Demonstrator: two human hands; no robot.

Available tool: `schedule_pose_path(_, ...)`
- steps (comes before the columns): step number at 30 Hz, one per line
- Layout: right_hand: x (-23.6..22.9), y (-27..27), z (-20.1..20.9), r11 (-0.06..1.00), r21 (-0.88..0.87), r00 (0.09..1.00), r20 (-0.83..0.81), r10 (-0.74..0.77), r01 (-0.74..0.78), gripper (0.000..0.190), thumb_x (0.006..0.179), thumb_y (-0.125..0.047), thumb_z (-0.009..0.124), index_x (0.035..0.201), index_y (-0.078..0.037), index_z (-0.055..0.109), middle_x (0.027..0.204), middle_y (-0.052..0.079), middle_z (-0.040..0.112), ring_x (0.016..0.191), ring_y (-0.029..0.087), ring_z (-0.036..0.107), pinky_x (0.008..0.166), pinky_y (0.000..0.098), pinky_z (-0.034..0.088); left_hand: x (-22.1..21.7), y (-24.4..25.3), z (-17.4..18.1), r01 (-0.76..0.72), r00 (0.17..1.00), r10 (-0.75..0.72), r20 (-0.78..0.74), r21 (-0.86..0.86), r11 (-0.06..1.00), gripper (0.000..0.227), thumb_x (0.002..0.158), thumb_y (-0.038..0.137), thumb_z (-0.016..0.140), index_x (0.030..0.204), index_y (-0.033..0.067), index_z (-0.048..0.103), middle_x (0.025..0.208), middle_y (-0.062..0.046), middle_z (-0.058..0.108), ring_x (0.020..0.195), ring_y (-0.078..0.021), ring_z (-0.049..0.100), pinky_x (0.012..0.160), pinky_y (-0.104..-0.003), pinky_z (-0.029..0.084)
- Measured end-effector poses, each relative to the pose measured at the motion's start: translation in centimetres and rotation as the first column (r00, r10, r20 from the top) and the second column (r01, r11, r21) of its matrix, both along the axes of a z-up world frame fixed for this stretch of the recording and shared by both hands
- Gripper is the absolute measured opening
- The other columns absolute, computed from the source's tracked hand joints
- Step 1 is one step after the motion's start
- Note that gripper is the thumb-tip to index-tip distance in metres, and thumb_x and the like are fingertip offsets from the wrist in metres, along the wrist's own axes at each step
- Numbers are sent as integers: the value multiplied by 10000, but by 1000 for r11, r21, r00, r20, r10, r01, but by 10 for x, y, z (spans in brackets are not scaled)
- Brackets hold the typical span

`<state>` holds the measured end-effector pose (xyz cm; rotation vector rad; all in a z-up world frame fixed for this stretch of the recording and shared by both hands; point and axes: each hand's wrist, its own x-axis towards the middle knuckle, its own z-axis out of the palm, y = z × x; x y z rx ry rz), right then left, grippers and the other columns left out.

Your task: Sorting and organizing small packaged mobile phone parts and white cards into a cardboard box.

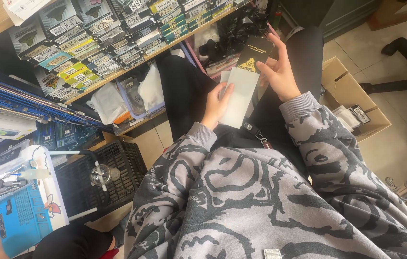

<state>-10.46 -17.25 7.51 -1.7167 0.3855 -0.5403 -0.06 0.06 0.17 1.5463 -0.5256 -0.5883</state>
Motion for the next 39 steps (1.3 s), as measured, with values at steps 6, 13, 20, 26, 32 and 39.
schedule_pose_path(6,1,-2,-2,998,67,999,-47,6,-3,592,1018,-113,610,1520,-212,313,724,50,563,530,166,598,554,256,583,-1,1,4,-3,1000,3,-16,-10,1000,432,939,438,619,1156,78,716,1151,-61,753,1039,-173,710,863,-290,576)
schedule_pose_path(13,2,-8,-13,1000,20,1000,-29,10,-9,432,999,-141,609,1406,-218,488,882,53,524,774,157,616,793,280,609,-1,1,2,-16,999,17,-36,26,1000,494,911,470,625,1198,77,703,1210,-88,745,1115,-211,713,923,-314,588)
schedule_pose_path(20,7,-11,-26,994,76,996,-26,80,-78,254,1002,-190,713,1253,-167,683,862,61,668,765,133,678,732,325,627,-2,7,-4,41,998,-39,53,-36,999,433,1065,493,577,1266,120,665,1185,-94,669,1340,-242,511,1208,-522,298)
schedule_pose_path(26,7,-15,-34,983,80,982,-78,173,-167,272,980,-197,738,1237,-135,673,934,126,698,857,196,700,775,350,609,-8,9,0,33,998,-31,45,-41,999,418,1065,485,582,1250,121,674,1197,-88,667,1363,-255,497,1220,-529,266)
schedule_pose_path(32,7,-15,-35,980,46,974,-106,200,-196,256,965,-181,758,1195,-107,672,1001,187,725,915,260,722,777,375,602,-6,8,-2,39,998,-36,59,-46,998,402,1067,475,589,1248,127,679,1197,-72,670,1364,-228,491,1221,-522,261)
schedule_pose_path(39,0,-21,-25,992,32,992,-15,122,-122,229,990,-150,626,1215,-138,585,1206,84,693,1015,212,715,789,294,620,3,-5,-12,-67,996,62,-63,-76,995,381,1017,336,526,1133,53,753,1204,-89,752,1138,-186,685,991,-311,518)
